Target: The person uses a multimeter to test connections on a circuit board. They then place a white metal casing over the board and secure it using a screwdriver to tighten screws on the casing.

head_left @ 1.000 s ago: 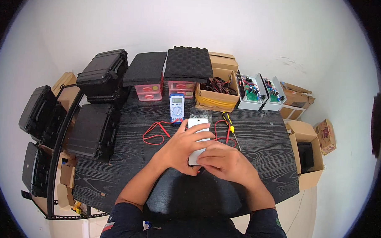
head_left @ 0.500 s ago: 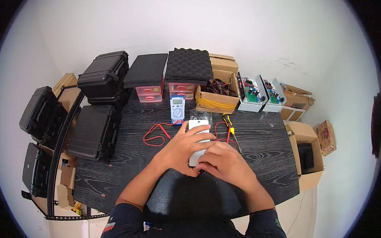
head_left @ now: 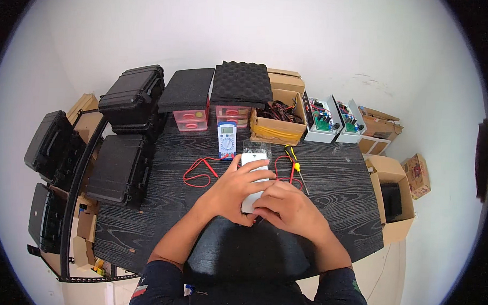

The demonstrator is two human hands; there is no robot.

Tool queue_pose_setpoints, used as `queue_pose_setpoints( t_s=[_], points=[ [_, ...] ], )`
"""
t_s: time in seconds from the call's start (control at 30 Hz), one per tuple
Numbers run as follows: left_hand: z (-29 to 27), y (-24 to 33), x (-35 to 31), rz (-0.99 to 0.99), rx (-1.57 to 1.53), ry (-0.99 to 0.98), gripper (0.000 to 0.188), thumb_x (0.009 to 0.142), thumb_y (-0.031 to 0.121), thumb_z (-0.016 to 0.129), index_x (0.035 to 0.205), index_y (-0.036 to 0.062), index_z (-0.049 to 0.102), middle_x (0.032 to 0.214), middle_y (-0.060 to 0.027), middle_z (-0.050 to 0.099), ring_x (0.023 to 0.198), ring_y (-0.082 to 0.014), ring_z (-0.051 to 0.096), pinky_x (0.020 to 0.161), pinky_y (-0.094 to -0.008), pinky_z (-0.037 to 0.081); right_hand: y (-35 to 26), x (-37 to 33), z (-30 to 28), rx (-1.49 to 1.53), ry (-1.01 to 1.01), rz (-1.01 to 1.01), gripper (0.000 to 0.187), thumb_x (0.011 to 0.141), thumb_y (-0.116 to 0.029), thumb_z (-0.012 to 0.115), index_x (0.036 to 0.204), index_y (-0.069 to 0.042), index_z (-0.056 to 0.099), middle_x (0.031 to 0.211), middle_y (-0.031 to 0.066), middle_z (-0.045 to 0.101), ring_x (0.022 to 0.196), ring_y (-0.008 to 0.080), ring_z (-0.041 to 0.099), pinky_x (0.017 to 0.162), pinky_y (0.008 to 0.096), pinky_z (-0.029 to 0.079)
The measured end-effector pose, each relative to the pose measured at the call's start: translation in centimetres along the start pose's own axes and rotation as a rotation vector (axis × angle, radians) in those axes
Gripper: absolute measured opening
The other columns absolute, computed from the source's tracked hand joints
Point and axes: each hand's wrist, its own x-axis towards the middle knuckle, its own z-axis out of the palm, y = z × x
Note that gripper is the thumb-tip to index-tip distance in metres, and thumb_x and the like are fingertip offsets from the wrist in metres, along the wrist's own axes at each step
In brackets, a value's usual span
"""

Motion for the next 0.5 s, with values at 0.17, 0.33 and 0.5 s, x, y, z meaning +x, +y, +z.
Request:
queue_pose_setpoints(
  t_s=[0.17, 0.33, 0.5],
  points=[
    [0.3, -0.3, 0.0, 0.016, -0.018, 0.021, 0.089, 0.053, 0.033, 0.087, 0.138, 0.0169, 0.066, 0.147, -0.0051, 0.06, 0.151, -0.035, 0.043, 0.109, -0.0794, 0.032, -1.0, 0.3, -0.3, 0.0, 0.016, 0.057, 0.02, 0.086, -0.018, 0.082, 0.1, -0.007, 0.073, 0.11, 0.009, 0.067, 0.106, 0.0313, 0.066, 0.096, 0.0455, 0.052],
    [0.0, -0.1, -0.1, -0.002, -0.011, -0.001, 0.089, 0.053, 0.034, 0.087, 0.138, 0.0173, 0.065, 0.147, -0.005, 0.059, 0.151, -0.0349, 0.043, 0.109, -0.0805, 0.031, 0.1, 0.2, 0.0, 0.01, 0.07, -0.077, 0.024, 0.082, -0.018, 0.088, 0.099, -0.009, 0.074, 0.101, 0.0067, 0.068, 0.097, 0.0283, 0.067, 0.088, 0.0414, 0.052],
    [0.1, -0.2, 0.1, 0.013, -0.022, 0.003, 0.089, 0.053, 0.034, 0.087, 0.138, 0.0163, 0.066, 0.147, -0.0051, 0.06, 0.151, -0.0347, 0.043, 0.109, -0.0801, 0.031, -0.4, 0.1, 0.2, 0.014, 0.025, 0.044, 0.019, 0.086, -0.013, 0.082, 0.102, -0.008, 0.073, 0.104, 0.0079, 0.067, 0.103, 0.0305, 0.066, 0.094, 0.0441, 0.051]
  ],
)
